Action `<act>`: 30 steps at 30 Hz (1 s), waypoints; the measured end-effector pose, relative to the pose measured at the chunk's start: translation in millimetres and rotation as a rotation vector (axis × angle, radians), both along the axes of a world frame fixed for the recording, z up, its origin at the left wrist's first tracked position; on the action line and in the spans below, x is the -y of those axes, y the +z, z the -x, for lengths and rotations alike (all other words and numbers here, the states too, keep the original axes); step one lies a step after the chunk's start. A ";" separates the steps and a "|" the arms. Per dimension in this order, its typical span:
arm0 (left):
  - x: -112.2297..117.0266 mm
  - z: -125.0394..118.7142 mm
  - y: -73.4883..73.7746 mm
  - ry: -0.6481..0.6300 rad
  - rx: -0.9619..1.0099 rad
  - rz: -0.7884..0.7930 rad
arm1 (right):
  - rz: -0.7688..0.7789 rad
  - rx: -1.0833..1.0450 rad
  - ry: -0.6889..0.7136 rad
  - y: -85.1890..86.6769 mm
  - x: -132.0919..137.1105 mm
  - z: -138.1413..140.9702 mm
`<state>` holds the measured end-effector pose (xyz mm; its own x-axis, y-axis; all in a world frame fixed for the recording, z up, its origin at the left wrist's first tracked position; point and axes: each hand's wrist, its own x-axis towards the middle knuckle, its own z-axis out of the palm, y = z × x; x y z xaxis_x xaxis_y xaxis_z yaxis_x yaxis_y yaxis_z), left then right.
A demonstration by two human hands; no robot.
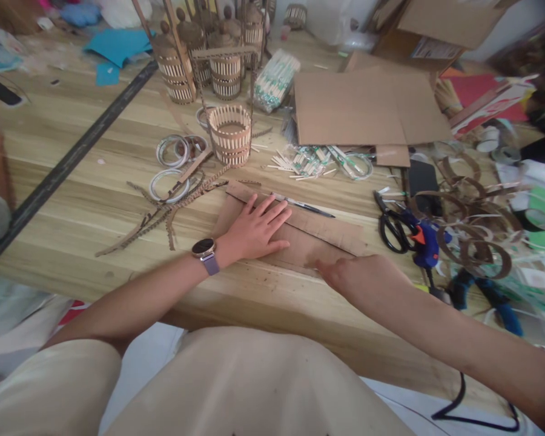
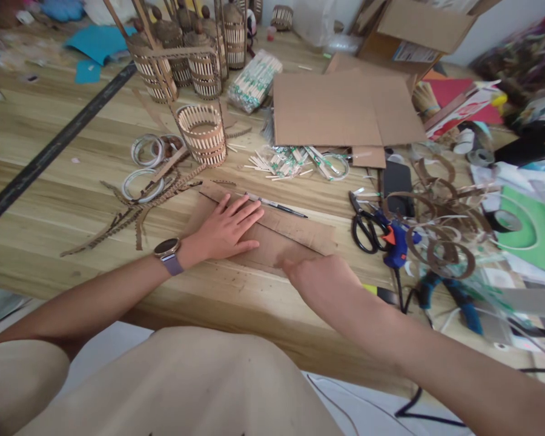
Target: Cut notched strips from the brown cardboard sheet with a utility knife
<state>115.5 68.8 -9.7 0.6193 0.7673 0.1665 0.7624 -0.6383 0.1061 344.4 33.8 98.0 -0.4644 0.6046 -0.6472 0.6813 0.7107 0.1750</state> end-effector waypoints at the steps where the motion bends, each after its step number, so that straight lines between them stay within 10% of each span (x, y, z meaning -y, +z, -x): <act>1: 0.0 0.2 -0.1 -0.001 0.002 -0.001 | 0.002 0.003 -0.008 0.8 0.2 -0.1; 30: 0.4 -0.5 5.7 0.001 0.004 0.033 | -0.137 0.000 0.009 -11.7 10.2 -43.6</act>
<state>116.0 68.5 -4.0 0.6176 0.7732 0.1438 0.7628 -0.6334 0.1300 388.0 23.5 86.3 -0.4702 0.6831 -0.5588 0.6749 0.6863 0.2710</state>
